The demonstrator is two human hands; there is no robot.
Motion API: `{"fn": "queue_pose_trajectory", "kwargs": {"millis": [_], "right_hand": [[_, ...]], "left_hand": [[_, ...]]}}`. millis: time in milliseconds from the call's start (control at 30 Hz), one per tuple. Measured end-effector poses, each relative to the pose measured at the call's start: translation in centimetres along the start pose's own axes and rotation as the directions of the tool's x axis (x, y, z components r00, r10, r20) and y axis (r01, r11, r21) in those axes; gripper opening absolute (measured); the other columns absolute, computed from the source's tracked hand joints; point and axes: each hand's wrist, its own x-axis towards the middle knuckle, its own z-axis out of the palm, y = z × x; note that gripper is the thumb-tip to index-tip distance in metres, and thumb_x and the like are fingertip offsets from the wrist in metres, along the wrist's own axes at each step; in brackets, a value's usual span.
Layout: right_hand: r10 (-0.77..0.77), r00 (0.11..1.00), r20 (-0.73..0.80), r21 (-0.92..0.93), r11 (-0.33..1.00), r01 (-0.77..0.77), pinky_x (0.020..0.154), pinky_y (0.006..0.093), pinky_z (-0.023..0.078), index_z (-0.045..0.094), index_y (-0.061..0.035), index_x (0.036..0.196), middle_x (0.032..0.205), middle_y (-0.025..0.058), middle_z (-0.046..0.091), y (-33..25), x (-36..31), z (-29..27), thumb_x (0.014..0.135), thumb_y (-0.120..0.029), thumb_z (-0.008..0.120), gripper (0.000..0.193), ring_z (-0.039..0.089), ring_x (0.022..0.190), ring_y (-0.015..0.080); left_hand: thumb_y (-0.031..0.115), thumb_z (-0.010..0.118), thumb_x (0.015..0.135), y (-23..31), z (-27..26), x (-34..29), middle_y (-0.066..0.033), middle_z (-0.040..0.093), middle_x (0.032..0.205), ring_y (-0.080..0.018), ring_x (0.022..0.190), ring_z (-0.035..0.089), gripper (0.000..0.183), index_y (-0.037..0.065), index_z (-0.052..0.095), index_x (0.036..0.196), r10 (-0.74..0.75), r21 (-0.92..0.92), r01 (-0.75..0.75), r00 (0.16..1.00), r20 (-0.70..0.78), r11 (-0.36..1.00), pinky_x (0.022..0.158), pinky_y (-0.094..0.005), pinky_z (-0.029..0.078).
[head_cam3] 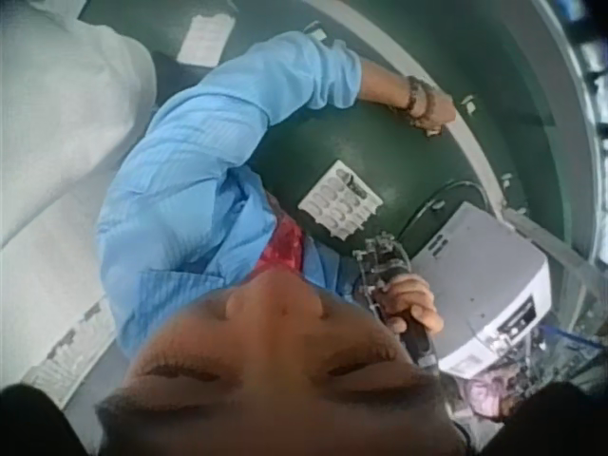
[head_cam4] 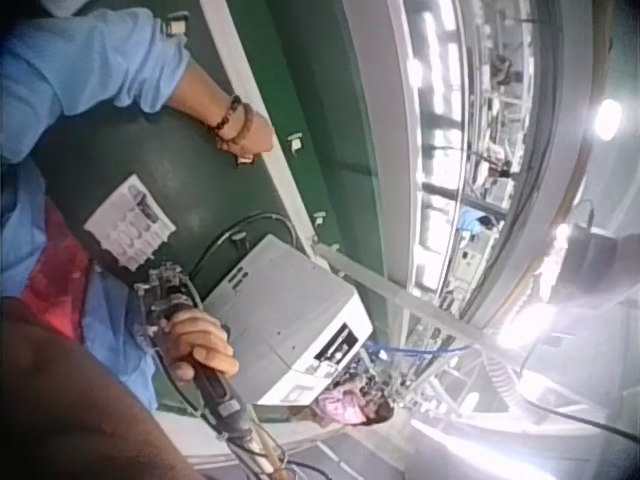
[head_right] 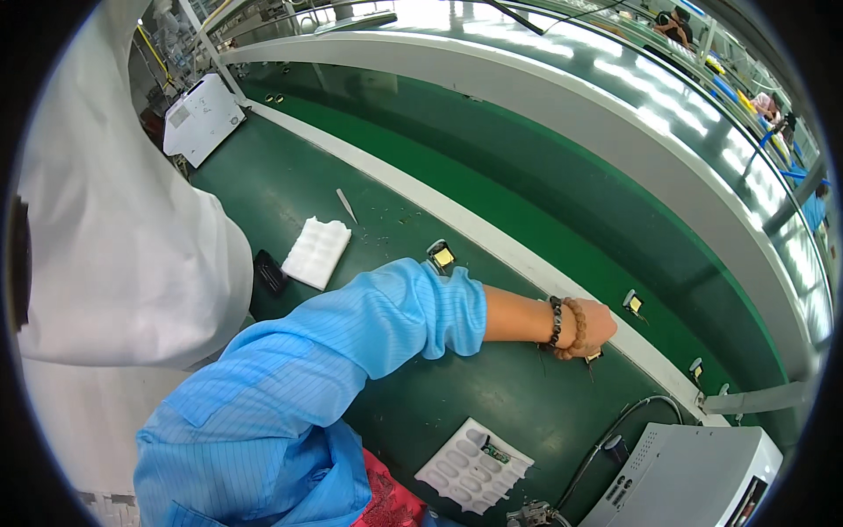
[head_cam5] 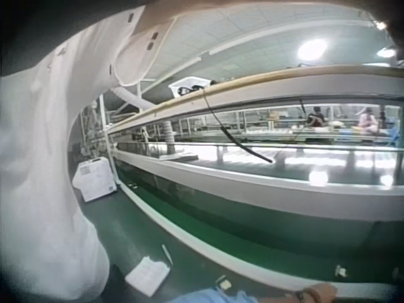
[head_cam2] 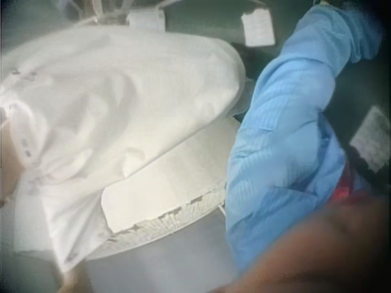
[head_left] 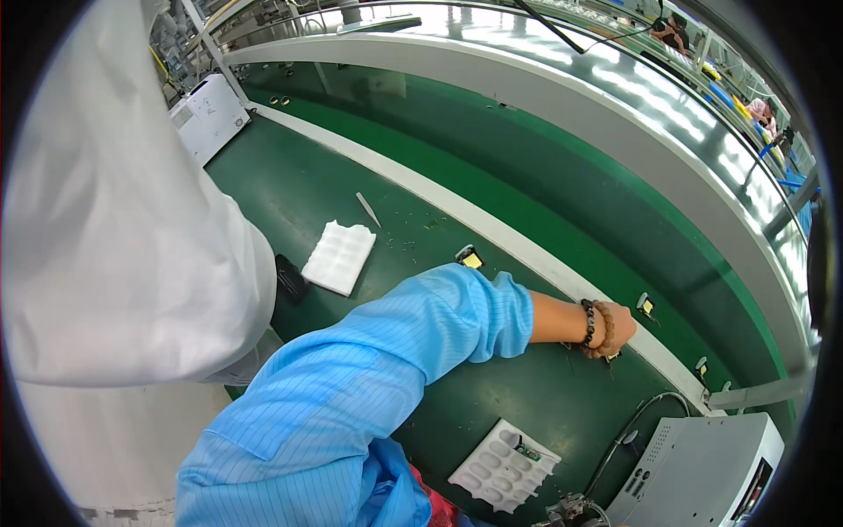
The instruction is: The person uses a soldering iron to attach small electronic components to a circuit board. They pick up components from a green workbench, place them on the board, and apply heat to secure them. The person repeats this process for multiple components throughout the video.
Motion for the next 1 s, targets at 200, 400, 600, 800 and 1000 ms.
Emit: {"fn": "queue_pose_trajectory", "kwargs": {"millis": [200,400,600,800,1000], "right_hand": [[-0.098,0.973,-0.209,-0.076,0.994,0.083,0.043,0.0304,0.048,0.047,-0.0004,0.103,0.065,0.0046,0.053,0.9,0.7,0.8,0.092,-0.019,0.071,0.033,0.052,0.048,0.0150],[-0.094,0.976,-0.194,-0.102,0.992,0.075,0.042,0.0294,0.046,0.046,-0.0002,0.095,0.066,0.0066,0.050,0.2,1.5,0.0,0.090,-0.017,0.073,0.031,0.051,0.047,0.0161],[-0.092,0.969,-0.228,-0.093,0.993,0.072,0.043,0.0289,0.047,0.046,-0.0006,0.094,0.067,0.0066,0.050,0.1,1.2,0.4,0.090,-0.018,0.072,0.031,0.051,0.046,0.0163],[-0.079,0.974,-0.211,-0.066,0.996,0.067,0.043,0.0286,0.047,0.046,-0.0017,0.095,0.068,0.0063,0.050,1.0,0.8,0.1,0.092,-0.020,0.071,0.032,0.051,0.046,0.0158],[-0.089,0.973,-0.213,-0.095,0.993,0.070,0.042,0.0278,0.045,0.044,-0.0027,0.096,0.067,0.0054,0.048,0.6,1.1,0.9,0.093,-0.021,0.070,0.032,0.049,0.045,0.0149]], "left_hand": [[0.036,0.061,0.084,-2.5,-4.6,3.2,-0.0263,0.067,0.078,-0.0414,0.078,0.067,0.038,-0.001,0.071,0.080,-0.003,-0.091,-0.048,0.868,-0.496,0.995,0.075,-0.0480,0.054],[0.050,0.054,0.096,-5.1,-3.9,9.4,-0.0234,0.068,0.088,-0.0351,0.084,0.070,0.058,-0.006,0.053,0.110,-0.308,-0.171,0.266,0.900,-0.308,0.949,0.076,-0.0438,0.058],[0.028,0.059,0.091,-4.0,-2.2,11.1,-0.0251,0.069,0.088,-0.0378,0.077,0.070,0.037,-0.007,0.059,0.102,-0.183,0.015,0.188,0.967,-0.180,0.982,0.072,-0.0436,0.059],[0.020,0.064,0.085,-4.3,-2.2,5.4,-0.0172,0.070,0.087,-0.0325,0.081,0.069,0.021,0.002,0.068,0.094,-0.023,-0.149,-0.035,0.929,-0.369,0.988,0.077,-0.0411,0.055],[0.024,0.068,0.082,-4.9,-2.6,0.7,-0.0092,0.066,0.075,-0.0253,0.069,0.063,0.024,0.004,0.071,0.095,0.108,-0.133,-0.186,0.886,-0.451,0.974,0.067,-0.0354,0.052]]}}
